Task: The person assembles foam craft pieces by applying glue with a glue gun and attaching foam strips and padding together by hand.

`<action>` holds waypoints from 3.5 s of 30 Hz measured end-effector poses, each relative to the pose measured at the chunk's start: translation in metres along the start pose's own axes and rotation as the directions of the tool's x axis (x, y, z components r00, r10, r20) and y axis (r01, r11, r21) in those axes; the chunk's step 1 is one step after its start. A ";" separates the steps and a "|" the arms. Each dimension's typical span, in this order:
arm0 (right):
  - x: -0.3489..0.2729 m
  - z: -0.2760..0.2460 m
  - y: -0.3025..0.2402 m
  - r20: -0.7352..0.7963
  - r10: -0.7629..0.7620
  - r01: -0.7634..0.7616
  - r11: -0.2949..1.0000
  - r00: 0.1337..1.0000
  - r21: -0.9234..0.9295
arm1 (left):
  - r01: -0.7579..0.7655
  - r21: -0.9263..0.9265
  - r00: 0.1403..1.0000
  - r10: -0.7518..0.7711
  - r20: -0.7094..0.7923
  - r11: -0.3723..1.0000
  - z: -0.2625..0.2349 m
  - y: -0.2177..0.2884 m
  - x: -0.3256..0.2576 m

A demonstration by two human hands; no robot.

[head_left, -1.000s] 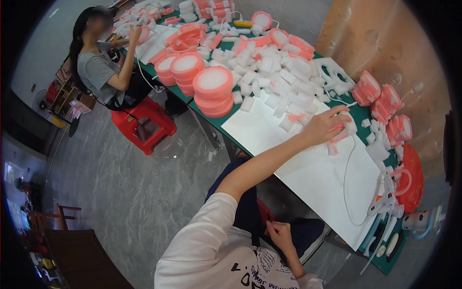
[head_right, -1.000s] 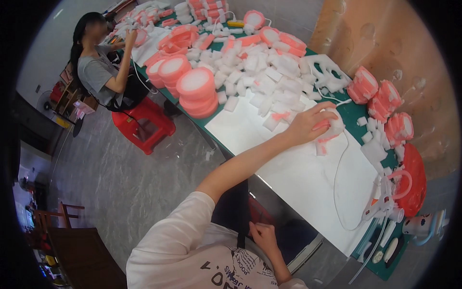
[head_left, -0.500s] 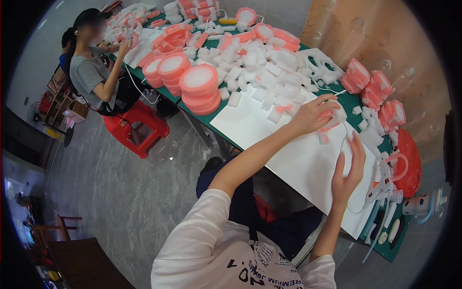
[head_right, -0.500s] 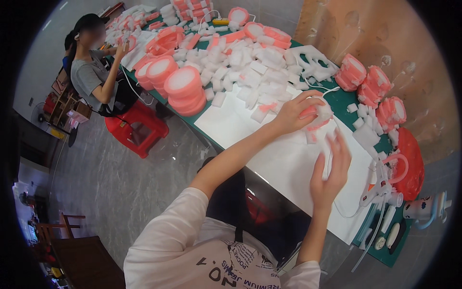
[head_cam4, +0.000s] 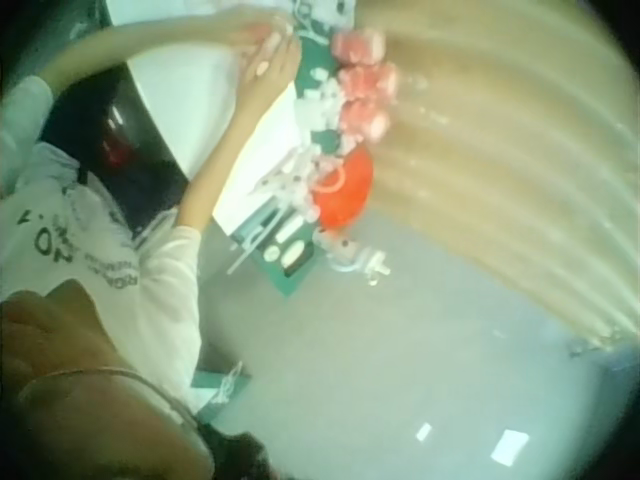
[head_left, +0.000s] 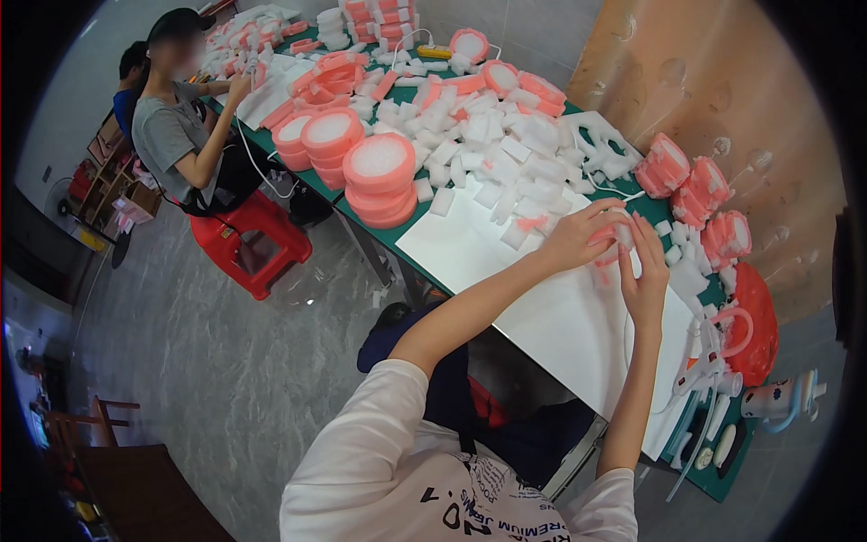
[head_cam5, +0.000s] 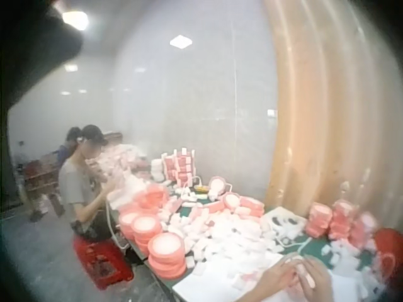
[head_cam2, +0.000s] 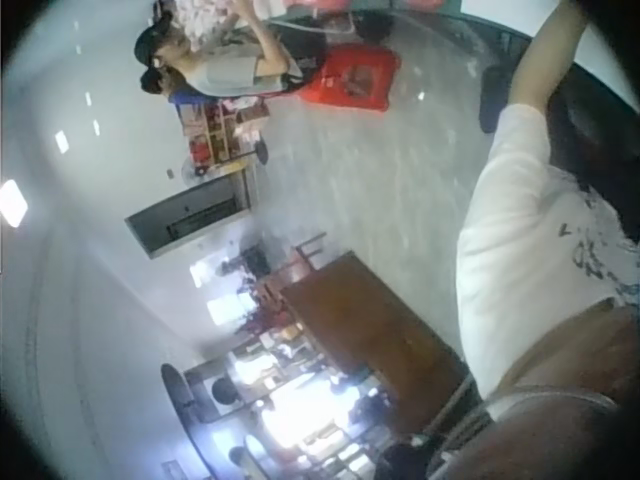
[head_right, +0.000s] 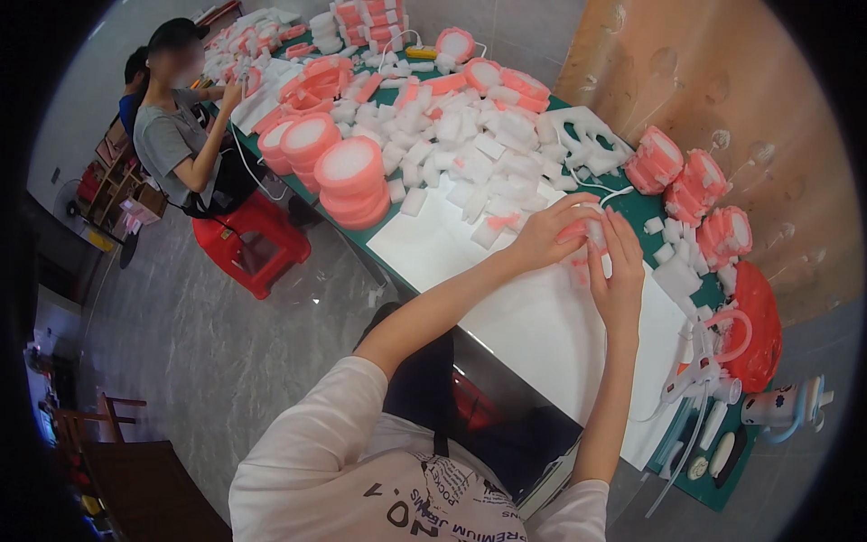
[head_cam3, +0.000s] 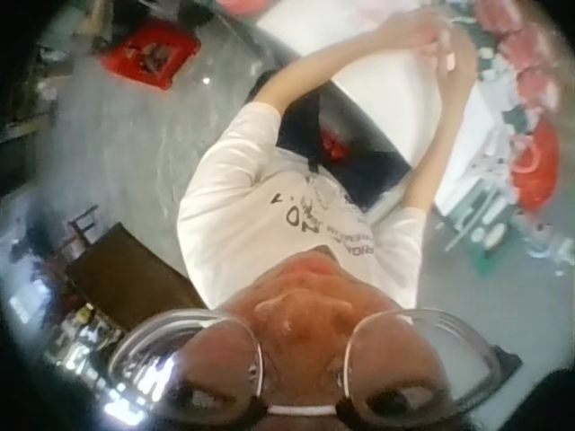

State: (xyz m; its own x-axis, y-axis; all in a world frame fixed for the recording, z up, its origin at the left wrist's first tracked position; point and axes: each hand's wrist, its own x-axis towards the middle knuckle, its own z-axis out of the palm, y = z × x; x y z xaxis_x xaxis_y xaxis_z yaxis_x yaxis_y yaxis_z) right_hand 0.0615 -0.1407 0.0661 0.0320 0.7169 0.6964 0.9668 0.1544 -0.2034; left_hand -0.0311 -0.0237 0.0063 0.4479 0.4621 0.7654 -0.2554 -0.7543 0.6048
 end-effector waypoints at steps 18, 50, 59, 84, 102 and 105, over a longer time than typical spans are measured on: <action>-0.015 0.016 0.004 -0.157 0.064 -0.056 0.997 0.986 0.052 | -0.019 -0.023 0.999 0.019 0.029 1.000 0.002 0.006 0.003; -0.021 0.022 0.007 -0.130 0.029 -0.039 0.996 0.991 -0.078 | 0.328 0.067 0.933 -0.334 0.132 0.942 0.001 0.009 0.000; -0.027 0.026 0.006 -0.200 0.063 -0.083 0.992 0.978 -0.094 | 0.033 -0.016 0.999 -0.032 0.025 0.999 0.016 -0.009 0.000; -0.192 -0.097 0.101 -0.267 0.843 -0.884 0.452 0.466 -0.116 | 0.471 -0.465 0.877 -0.455 0.155 0.749 0.001 -0.007 0.007; -0.129 -0.099 -0.031 0.049 0.764 -0.623 0.486 0.643 0.613 | 0.350 -0.177 0.900 -0.279 0.334 0.920 0.003 -0.004 0.001; -0.117 -0.080 -0.034 0.147 0.752 -0.652 0.435 0.642 0.621 | 0.274 -0.127 0.927 -0.227 0.298 0.953 0.007 -0.005 -0.002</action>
State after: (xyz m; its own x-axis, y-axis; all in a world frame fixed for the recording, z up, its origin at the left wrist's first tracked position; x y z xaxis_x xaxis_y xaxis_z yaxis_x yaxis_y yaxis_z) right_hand 0.0449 -0.2845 0.0463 0.7107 0.6765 0.1928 0.2426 0.0215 -0.9699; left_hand -0.0249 -0.0242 -0.0002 0.7286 0.4604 0.5071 -0.2297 -0.5333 0.8141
